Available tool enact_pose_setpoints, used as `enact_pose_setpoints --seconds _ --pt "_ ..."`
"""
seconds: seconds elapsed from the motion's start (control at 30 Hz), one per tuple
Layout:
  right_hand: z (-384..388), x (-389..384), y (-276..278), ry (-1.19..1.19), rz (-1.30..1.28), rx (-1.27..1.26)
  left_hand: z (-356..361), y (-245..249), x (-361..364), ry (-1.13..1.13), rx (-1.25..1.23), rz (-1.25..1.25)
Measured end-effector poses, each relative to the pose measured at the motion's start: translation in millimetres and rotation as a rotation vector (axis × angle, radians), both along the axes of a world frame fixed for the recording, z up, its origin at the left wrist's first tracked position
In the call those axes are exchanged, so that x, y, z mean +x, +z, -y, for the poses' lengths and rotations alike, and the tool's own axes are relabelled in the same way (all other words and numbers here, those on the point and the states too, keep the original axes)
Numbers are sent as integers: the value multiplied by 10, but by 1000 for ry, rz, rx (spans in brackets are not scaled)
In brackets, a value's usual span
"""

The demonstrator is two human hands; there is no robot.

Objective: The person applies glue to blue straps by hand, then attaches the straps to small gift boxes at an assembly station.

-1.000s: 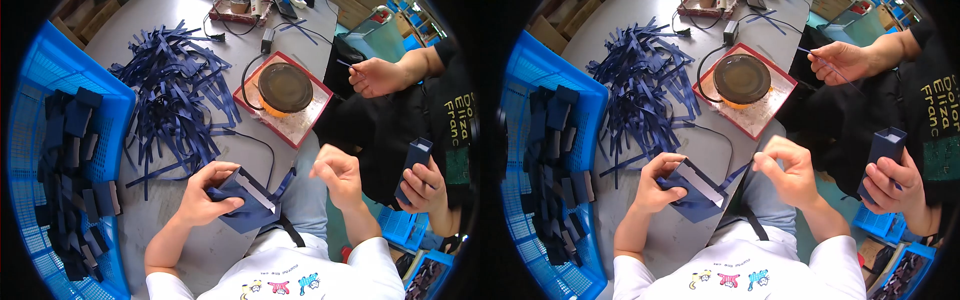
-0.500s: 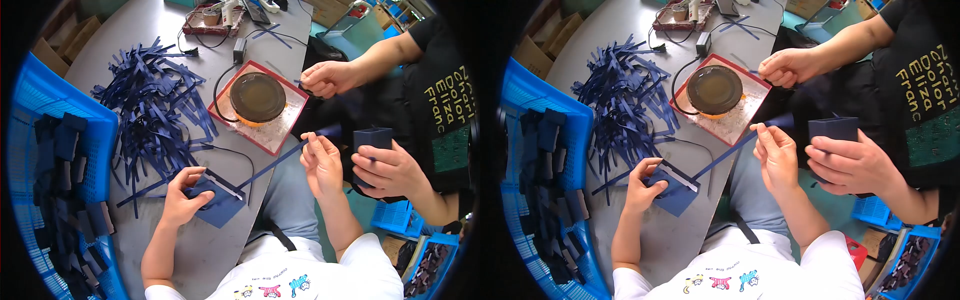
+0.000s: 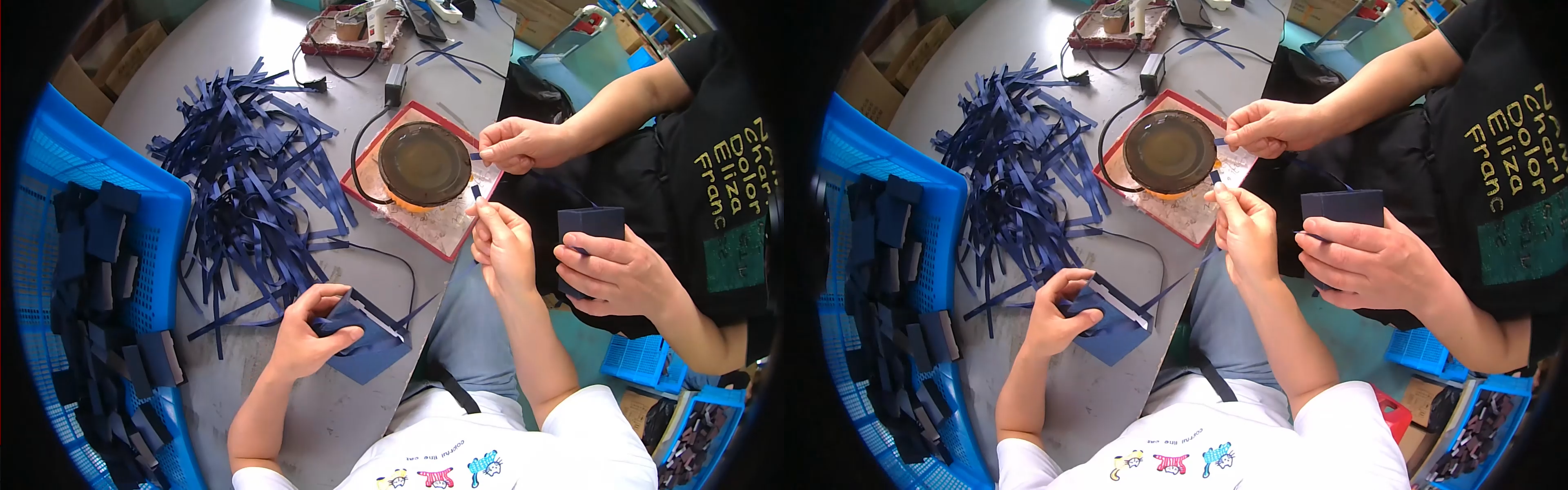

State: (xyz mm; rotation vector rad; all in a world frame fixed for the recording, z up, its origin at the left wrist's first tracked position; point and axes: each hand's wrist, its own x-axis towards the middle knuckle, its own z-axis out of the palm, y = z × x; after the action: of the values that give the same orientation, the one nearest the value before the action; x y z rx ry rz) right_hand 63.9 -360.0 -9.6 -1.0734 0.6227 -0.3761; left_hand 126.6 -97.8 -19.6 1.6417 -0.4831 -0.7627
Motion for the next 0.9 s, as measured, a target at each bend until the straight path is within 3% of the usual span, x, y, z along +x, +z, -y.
enact_pose_setpoints --seconds 0.53,0.9 --pt "56 230 -100 -39 -100 -96 191 -66 -97 -80 -53 -103" --pt "96 63 -108 8 -78 -8 162 -65 -88 -90 -54 -122"
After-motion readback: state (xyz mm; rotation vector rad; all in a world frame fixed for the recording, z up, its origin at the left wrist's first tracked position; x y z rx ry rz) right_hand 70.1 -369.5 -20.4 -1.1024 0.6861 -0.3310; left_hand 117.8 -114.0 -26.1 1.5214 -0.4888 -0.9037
